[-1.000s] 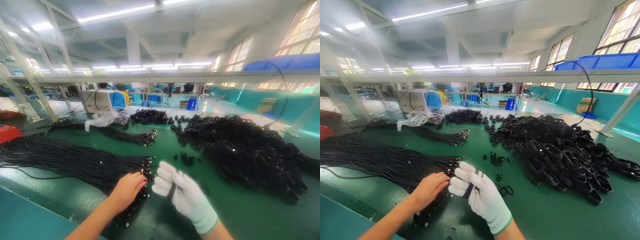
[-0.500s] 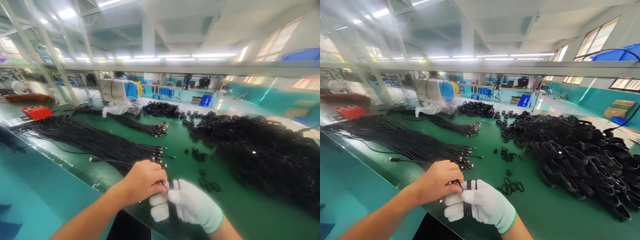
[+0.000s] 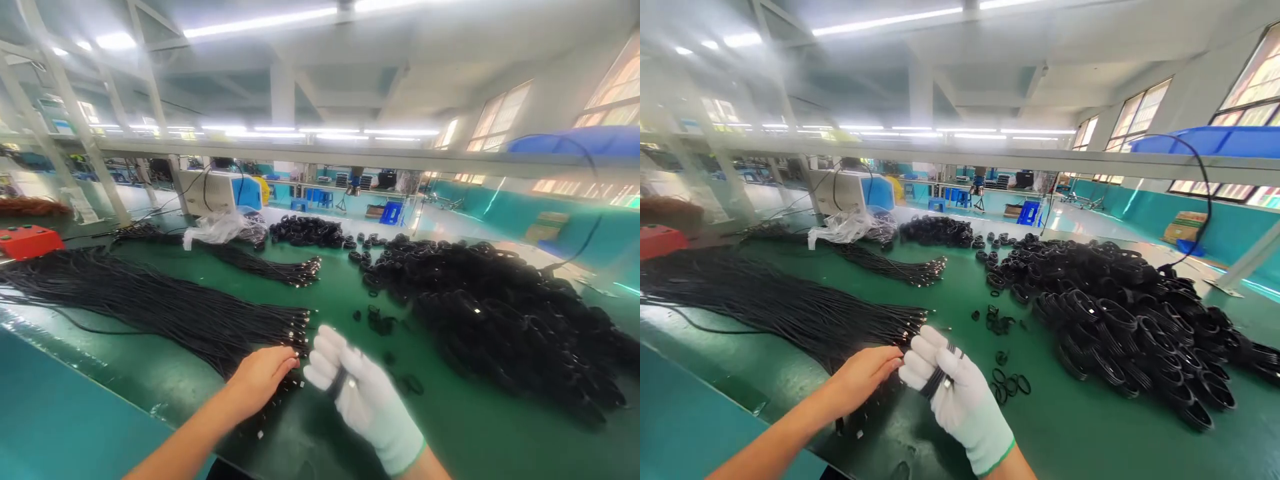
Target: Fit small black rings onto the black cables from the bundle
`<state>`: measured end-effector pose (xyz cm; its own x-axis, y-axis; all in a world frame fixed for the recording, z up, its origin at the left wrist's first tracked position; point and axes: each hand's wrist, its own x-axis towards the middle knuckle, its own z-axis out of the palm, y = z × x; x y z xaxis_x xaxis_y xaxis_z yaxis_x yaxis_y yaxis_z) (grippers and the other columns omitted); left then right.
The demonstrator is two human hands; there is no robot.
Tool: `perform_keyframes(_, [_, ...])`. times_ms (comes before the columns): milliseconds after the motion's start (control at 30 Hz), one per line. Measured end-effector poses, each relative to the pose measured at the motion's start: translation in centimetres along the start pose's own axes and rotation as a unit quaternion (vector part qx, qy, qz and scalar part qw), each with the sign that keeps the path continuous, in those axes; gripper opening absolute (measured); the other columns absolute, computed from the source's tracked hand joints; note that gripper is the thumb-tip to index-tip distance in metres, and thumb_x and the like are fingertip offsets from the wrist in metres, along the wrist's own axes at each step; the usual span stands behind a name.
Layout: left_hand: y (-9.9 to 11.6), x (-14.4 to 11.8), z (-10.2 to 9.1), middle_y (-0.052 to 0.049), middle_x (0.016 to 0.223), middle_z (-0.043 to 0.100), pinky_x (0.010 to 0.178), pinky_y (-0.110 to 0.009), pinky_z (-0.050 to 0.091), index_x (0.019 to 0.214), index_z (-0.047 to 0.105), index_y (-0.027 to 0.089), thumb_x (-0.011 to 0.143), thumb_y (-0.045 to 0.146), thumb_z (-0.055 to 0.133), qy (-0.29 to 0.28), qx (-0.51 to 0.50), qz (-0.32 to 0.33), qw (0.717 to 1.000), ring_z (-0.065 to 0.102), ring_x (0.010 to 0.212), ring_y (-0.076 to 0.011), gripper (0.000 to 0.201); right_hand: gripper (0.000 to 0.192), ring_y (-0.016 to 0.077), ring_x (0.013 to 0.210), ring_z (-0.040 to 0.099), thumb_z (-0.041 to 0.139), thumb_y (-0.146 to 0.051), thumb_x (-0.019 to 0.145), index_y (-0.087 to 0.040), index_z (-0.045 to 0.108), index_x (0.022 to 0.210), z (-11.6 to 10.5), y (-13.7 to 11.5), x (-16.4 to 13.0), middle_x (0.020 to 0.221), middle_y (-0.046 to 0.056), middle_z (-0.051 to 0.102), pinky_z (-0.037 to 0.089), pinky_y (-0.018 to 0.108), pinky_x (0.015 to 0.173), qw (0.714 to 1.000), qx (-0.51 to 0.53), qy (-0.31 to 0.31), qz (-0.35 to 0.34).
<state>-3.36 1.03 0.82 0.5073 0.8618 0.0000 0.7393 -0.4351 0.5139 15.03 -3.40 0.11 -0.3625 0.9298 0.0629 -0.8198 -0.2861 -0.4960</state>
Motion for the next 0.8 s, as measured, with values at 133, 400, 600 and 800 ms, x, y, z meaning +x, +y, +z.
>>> perform_keyframes(133, [2.5,-1.1,2.0,-0.001,0.081,0.067,0.063,-0.027,0.037,0.084,0.06,0.022,0.092,0.024,0.035,0.029,0.149,-0.039,0.988,0.062,0.074,-0.0194,0.026,0.036,0.0244,0.109,0.055,0.066,-0.028,0.079,-0.018,0.059,0.113,-1.5,-1.3,0.5,0.12,0.01,0.059,0.037,0.047,0.099,0.996,-0.022,0.079,-0.044])
perform_keyframes(400, [5.0,-2.1,3.8,-0.001,0.067,0.063,0.059,-0.03,0.034,0.068,0.056,0.019,0.086,0.014,0.043,0.067,0.214,0.085,0.971,0.058,0.06,-0.0178,0.022,0.04,0.0262,0.102,0.06,0.069,-0.03,0.076,-0.017,0.059,0.113,-1.9,-1.0,0.4,0.116,0.013,0.062,0.038,0.05,0.097,0.989,-0.088,0.11,-0.041])
perform_keyframes(600, [3.8,-1.6,1.4,0.0,0.066,0.059,0.059,-0.031,0.031,0.069,0.053,0.018,0.084,0.016,0.05,0.108,0.25,0.252,0.929,0.052,0.061,-0.0153,0.016,0.04,0.0248,0.098,0.061,0.075,-0.027,0.07,-0.014,0.063,0.106,-0.8,0.2,0.2,0.108,0.015,0.066,0.038,0.044,0.095,0.981,-0.16,0.113,0.009])
perform_keyframes(800, [-1.8,-3.8,-3.0,0.001,0.078,0.065,0.068,-0.029,0.039,0.086,0.063,0.023,0.088,0.017,0.045,0.202,0.244,0.188,0.93,0.056,0.073,-0.0159,0.019,0.046,0.0252,0.091,0.062,0.065,-0.041,0.077,-0.014,0.061,0.115,-0.6,-1.5,-1.4,0.119,0.017,0.06,0.039,0.049,0.091,0.981,-0.173,-0.048,0.074])
